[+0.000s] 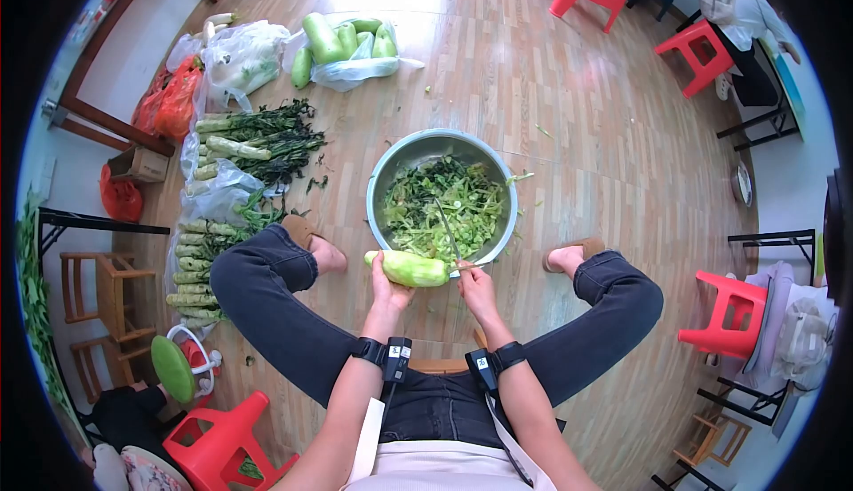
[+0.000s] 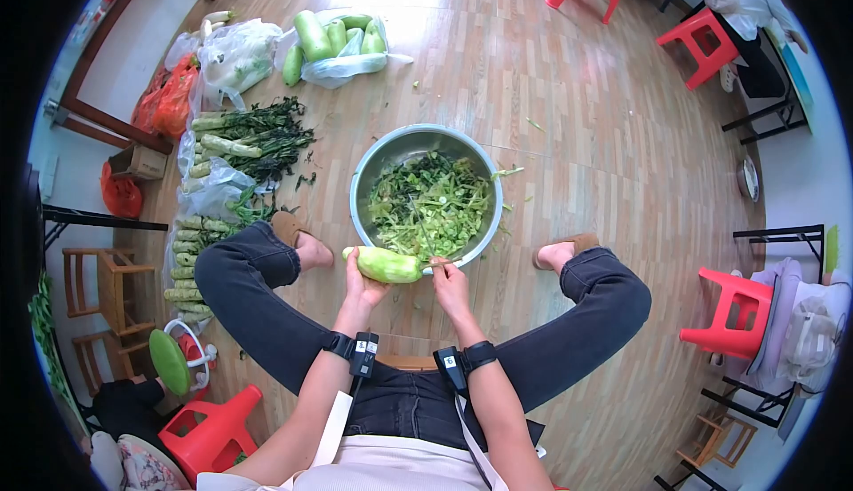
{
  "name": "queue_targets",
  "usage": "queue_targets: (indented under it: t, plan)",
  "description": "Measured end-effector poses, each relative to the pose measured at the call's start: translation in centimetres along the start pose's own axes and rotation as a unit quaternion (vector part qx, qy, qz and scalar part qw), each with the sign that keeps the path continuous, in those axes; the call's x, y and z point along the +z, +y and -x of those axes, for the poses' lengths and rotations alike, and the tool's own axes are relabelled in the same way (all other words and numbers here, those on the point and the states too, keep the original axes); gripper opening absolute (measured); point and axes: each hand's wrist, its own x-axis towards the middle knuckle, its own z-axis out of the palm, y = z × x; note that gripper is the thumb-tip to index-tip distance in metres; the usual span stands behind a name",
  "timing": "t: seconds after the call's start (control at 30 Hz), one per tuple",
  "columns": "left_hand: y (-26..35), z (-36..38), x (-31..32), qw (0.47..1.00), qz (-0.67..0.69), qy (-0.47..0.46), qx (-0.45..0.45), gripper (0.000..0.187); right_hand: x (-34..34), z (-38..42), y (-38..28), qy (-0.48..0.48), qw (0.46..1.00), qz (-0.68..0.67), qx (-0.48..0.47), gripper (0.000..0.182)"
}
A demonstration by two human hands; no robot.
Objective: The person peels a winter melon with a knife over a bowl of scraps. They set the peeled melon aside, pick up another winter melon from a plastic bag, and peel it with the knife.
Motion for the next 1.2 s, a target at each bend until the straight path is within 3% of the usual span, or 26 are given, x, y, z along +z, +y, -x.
queue_targets:
  t: [0.33,0.43,0.5,0.53,0.67,0.8,0.9,0.93,0.97,1.03,1.1,1.17,1.2]
  plan:
    - [0.0,-0.1,0.2,1.000,-0.012,-0.006,0.006,0.064,-0.2,-0.2,0.1,0.015,0.999,-0.004,0.038,0.031]
    - [0.1,0.6,0.8,0.997,-0.064,-0.025,0.022,0.062,-0.5,-0.4,0.2,0.028,0.996,-0.069,0.042,0.037]
    - [0.4,1.4,1.4,0.970,-0.149,-0.190,0.032,0.060,-1.0,-0.5,-0.1,0.058,0.986,-0.116,0.107,0.042]
    - [0.6,2.5,2.3,0.970,-0.148,-0.190,0.032,0.060,-1.3,-0.6,-0.1,0.040,0.984,-0.136,0.112,0.043]
    - [0.8,5.0,4.4,0.923,-0.164,-0.349,-0.002,0.063,-2.3,-1.0,-0.1,0.049,0.964,-0.218,0.146,0.042]
    - [0.8,4.5,4.0,0.855,-0.134,-0.492,-0.089,0.072,-2.8,-0.9,-1.8,0.042,0.953,-0.293,0.062,0.050]
    - [0.2,4.0,3.3,0.868,-0.168,-0.441,-0.153,0.074,-2.3,-1.1,-2.8,0.090,0.947,-0.303,0.052,0.051]
    - [-0.1,4.6,3.6,0.889,-0.266,-0.335,-0.162,0.071,-2.6,-1.0,-2.7,0.067,0.963,-0.260,0.033,0.049]
    - [-0.5,4.4,3.5,0.889,-0.266,-0.336,-0.162,0.071,-2.6,-0.8,-2.7,0.066,0.963,-0.259,0.032,0.049]
    - [-1.5,3.6,2.9,0.815,-0.475,-0.315,-0.102,0.068,-2.3,0.0,-3.5,0.022,0.988,-0.147,0.033,0.046]
    - [-2.1,3.1,2.5,0.826,-0.484,-0.273,-0.096,0.066,-2.0,0.3,-3.4,0.004,0.991,-0.132,0.014,0.049]
    - [-2.3,2.8,2.3,0.803,-0.544,-0.225,0.095,0.068,-1.6,0.2,-3.1,0.011,0.994,-0.107,0.021,0.045]
    - [-2.4,2.2,1.9,0.803,-0.544,-0.224,0.095,0.068,-1.6,-0.1,-2.7,0.020,0.992,-0.120,0.023,0.038]
